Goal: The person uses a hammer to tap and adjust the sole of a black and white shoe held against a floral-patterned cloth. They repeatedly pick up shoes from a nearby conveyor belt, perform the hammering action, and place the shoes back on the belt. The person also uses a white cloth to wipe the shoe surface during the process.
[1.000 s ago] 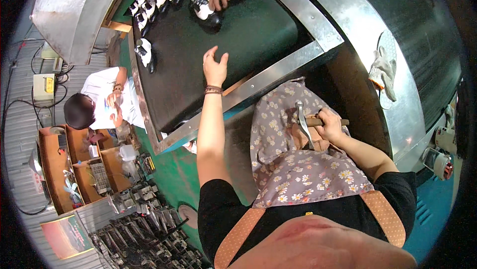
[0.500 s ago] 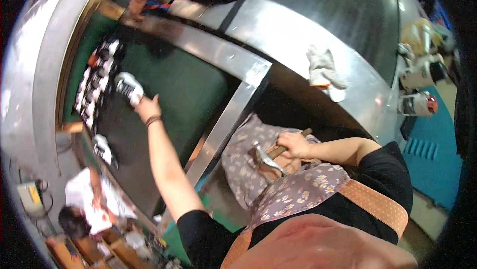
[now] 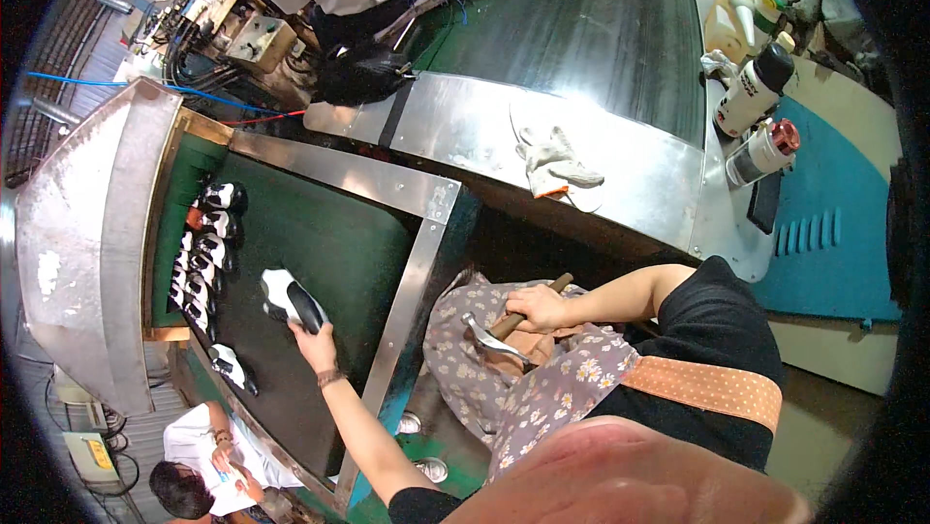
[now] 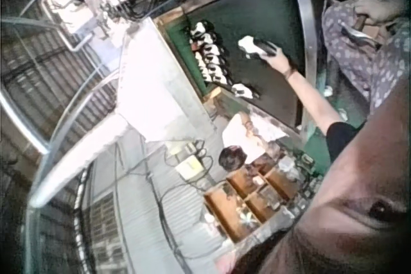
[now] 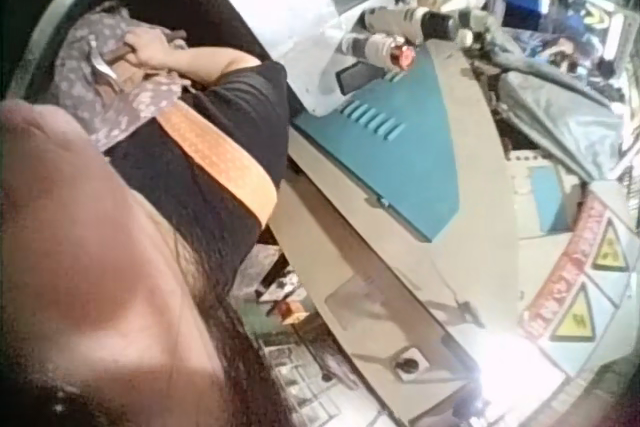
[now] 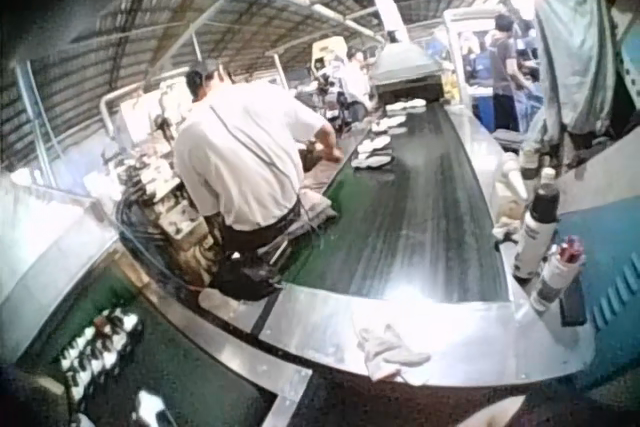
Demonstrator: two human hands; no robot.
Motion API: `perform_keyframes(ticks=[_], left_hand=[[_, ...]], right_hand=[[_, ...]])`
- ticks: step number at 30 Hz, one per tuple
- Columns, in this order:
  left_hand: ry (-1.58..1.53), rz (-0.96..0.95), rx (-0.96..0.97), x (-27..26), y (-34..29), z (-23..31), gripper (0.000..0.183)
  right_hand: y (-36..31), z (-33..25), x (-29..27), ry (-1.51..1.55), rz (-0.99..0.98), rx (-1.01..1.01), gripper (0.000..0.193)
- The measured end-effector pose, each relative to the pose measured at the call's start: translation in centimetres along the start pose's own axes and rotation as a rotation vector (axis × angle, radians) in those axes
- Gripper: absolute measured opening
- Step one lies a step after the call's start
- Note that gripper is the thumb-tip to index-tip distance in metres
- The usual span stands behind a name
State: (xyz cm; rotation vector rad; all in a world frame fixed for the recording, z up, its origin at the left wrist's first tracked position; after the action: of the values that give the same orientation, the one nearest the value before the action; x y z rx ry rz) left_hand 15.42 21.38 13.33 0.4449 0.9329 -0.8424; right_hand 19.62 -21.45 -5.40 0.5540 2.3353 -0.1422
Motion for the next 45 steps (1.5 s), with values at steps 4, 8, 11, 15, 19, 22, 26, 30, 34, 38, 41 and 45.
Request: perform_keyframes(ticks=[4,8,11,15,19,22,26,30,34,38,41,45], left_hand=[[-1.445,-0.452,-0.199,1.4,-5.3,-0.9,0.048],[-1.774,-0.436,0.066,0.5,-11.9,3.1,0.058],[-1.620,-0.433,0.379,2.1,-17.0,4.2,0.066],[-1.718,-0.571,0.564,5.1,-22.3,8.3,0.078],[-1.387,-0.052,0.180,9.9,-23.3,1.7,0.056],[-1.291,-0.067,0.063,11.3,-26.4,2.7,0.052],[-1.009,-0.209,0.045,11.2,-25.6,3.3,0.068],[-0.610,-0.264,0.115,13.4,-25.3,1.4,0.086],[-0.273,-0.334,-0.007,15.1,-25.2,3.2,0.112],[-0.225,-0.393,-0.009,15.7,-24.9,2.4,0.124],[-0.257,-0.445,-0.007,15.4,-25.0,3.1,0.125],[-0.250,-0.494,-0.082,15.5,-25.0,3.6,0.123]], right_hand=[[0.9,0.0,-0.5,-0.027,0.025,0.004,0.032],[0.3,0.1,-0.4,-0.071,0.075,0.014,0.030],[0.7,0.3,-0.2,-0.083,0.147,0.002,0.028],[-0.1,-0.4,-1.0,-0.068,0.160,0.056,0.026],[0.6,-0.9,-2.0,-0.022,0.226,-0.016,0.027],[-1.2,-0.6,-1.8,0.036,0.233,0.079,0.027],[-1.5,-0.4,-2.6,0.197,0.256,0.202,0.027],[-4.4,-2.0,-3.5,0.489,0.034,0.341,0.028],[-6.8,-2.9,-3.9,0.550,-0.025,0.207,0.034],[-6.2,-5.4,-5.0,0.429,-0.071,0.020,0.050],[-5.8,-7.2,-7.2,0.274,0.090,-0.136,0.053],[-3.0,-10.8,-9.6,0.434,0.304,-0.499,0.059]])
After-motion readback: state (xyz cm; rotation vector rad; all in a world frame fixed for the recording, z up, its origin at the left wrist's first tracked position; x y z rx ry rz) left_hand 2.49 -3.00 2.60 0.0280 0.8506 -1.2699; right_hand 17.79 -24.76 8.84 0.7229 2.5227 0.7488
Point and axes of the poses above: each hand's wrist, its own y-axis towards the middle knuckle, its own x-axis out of the palm, z = x × y, the point moved 2 cm from there along y, towards the middle knuckle, and after that the axes turned 13 degrees about -z, right-handed, at the moved point
